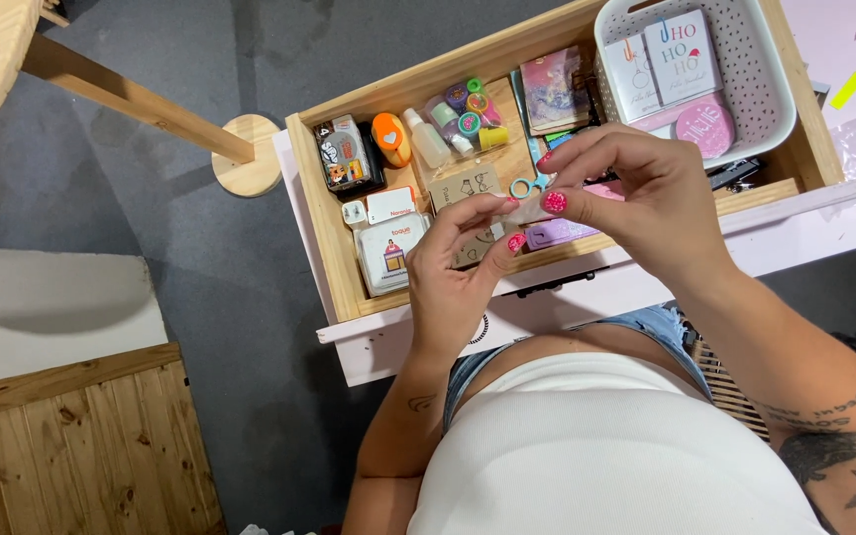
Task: The person organizes a wooden drawer by placing various items into it, including a small white box, a pink flower-shaped object, and a small orange box. They also handle a clear plastic bag and a small white object before closing the drawer.
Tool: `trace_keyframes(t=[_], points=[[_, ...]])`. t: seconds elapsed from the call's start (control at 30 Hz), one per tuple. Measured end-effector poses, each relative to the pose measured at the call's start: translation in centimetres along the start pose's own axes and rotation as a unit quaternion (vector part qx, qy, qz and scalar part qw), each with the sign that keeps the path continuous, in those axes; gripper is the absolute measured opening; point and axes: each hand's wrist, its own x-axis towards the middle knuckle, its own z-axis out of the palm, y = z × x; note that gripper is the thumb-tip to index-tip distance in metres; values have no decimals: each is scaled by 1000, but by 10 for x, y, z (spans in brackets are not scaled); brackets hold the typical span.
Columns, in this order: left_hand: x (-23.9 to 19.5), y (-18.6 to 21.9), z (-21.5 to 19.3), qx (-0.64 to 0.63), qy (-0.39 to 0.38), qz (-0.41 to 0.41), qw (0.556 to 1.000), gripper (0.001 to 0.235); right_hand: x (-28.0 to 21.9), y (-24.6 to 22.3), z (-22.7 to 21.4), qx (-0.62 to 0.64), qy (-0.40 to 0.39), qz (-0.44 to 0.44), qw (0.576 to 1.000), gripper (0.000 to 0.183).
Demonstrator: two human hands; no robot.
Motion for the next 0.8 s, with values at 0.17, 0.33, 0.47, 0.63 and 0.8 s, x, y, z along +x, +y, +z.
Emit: trace_keyframes(t=[0.17, 0.33, 0.47, 0.63, 0.8], points=[[2, -1, 1, 26, 9, 11, 1000, 32, -1, 3, 0, 3, 4, 15, 1000, 12], [7, 2, 6, 17, 19, 5, 1000, 19, -1, 2, -3, 8, -36, -6, 999, 6], [5, -10, 5, -5, 42, -20, 999, 17, -3, 2, -6, 49, -70, 38, 996, 28], [4, -22, 4, -53, 60, -24, 996, 16, -5, 4, -1, 2, -79, 71, 994, 21], [5, -21, 2, -74, 26, -5, 997, 11, -9, 20, -12, 2, -69, 38, 997, 20]])
